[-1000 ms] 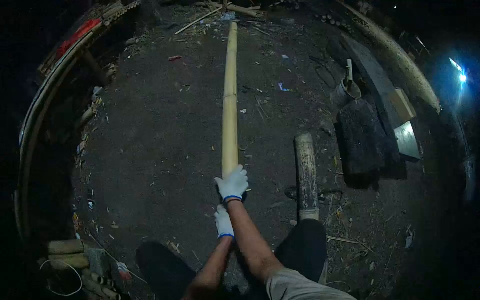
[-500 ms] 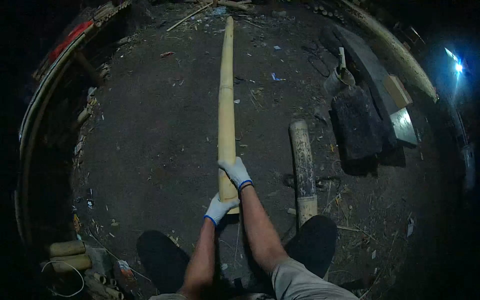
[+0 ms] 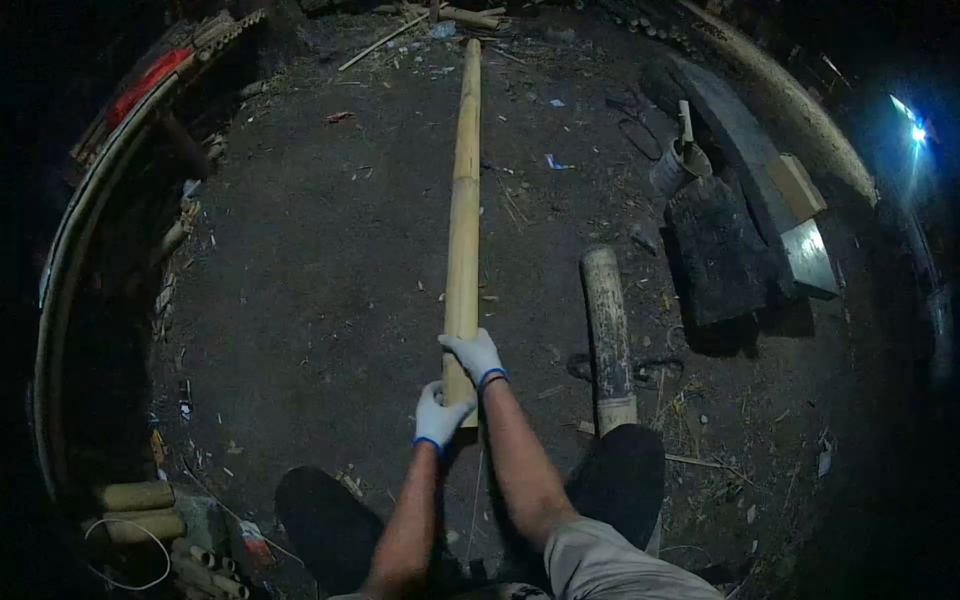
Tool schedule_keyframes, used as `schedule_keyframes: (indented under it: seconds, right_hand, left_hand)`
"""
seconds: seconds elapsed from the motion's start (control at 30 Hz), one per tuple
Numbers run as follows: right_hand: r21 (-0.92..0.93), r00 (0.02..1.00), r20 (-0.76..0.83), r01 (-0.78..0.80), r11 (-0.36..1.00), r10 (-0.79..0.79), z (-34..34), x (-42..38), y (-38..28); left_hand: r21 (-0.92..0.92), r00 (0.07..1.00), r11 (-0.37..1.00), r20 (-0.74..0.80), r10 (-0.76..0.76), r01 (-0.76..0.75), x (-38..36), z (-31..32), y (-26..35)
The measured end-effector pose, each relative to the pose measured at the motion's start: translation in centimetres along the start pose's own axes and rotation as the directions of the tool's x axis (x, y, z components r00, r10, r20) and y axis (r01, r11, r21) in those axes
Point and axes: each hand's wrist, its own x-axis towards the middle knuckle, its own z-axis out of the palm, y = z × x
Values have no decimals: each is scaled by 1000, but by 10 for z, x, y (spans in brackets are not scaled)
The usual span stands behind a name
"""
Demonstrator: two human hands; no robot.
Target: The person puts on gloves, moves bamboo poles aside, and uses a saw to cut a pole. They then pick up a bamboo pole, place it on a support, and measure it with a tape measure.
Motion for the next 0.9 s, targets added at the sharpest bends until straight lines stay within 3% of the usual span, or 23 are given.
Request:
schedule_keyframes:
  seconds: [0.03, 0.07, 0.1, 0.13, 0.17, 0.23, 0.3, 0.33, 0.37, 0.4, 0.43, 0.47, 0.5, 0.57, 0.63, 0.77, 0.83, 0.9]
  right_hand:
    - [131, 988, 152, -43, 990, 23, -6, -2, 2]
    - [334, 982, 185, -21, 942, -43, -6, -6, 5]
    - [332, 983, 182, -26, 943, -38, -10, -9, 8]
    - [579, 955, 293, -215, 787, 46, -14, -13, 11]
    - [743, 904, 419, -397, 539, 88, -17, -15, 13]
    - [755, 909, 415, -371, 540, 43, -15, -20, 8]
    - [767, 928, 358, -356, 533, 105, -13, -25, -1]
    - [767, 927, 359, -360, 531, 110, -11, -23, -4]
    - [654, 970, 231, -209, 727, 70, -8, -15, -4]
    - [484, 993, 114, -53, 874, -3, -5, -8, -3]
    - [485, 993, 117, -56, 873, -1, 0, -6, -3]
    - [368, 995, 93, -13, 930, -23, 5, -4, -2]
    - [243, 996, 71, 31, 969, -49, 9, 0, 0]
    - [335, 996, 82, 0, 942, -30, 15, 3, 3]
    - [50, 987, -141, 81, 995, -74, 19, 1, 7]
    - [-8, 985, -142, 100, 995, -100, 22, -2, 4]
    - [-173, 985, -156, 42, 984, -69, 24, -10, -4]
    - [-214, 985, -154, 50, 975, -85, 24, -10, -9]
  left_hand:
    - [1, 1000, 1000, 5, 2, -2, 2, -1, -3]
    - [-309, 973, 938, 210, -95, 158, 2, -2, -2]
    - [-545, 898, 759, 423, -117, 356, 1, -5, -2]
    - [-590, 797, 607, 591, -127, 533, 0, -13, -4]
    - [-590, 797, 603, 590, -131, 536, -6, -13, -4]
    - [-683, 737, 365, 676, -13, 633, -12, -15, -2]
    - [-672, 722, 406, 690, 39, 620, 0, -13, -11]
    - [-645, 767, 525, 641, -24, 555, 3, -14, -10]
    - [-599, 812, 637, 580, -73, 485, 5, -13, -10]
    - [-599, 812, 638, 580, -73, 485, 7, -7, -13]
    - [-469, 932, 848, 355, -75, 247, 7, 1, -18]
    - [-236, 993, 971, 120, 3, 25, 9, 6, -24]
    - [-235, 993, 972, 118, 4, 24, 5, 3, -17]
    - [-331, 989, 935, 120, -90, 125, -2, -2, -7]
    - [-403, 987, 906, 137, -82, 131, -4, -1, -13]
    - [-502, 987, 856, 147, -59, 126, -3, -2, -30]
    - [-509, 990, 853, 127, -57, 114, -3, 7, -43]
    - [-516, 993, 851, 112, -49, 100, -1, 12, -42]
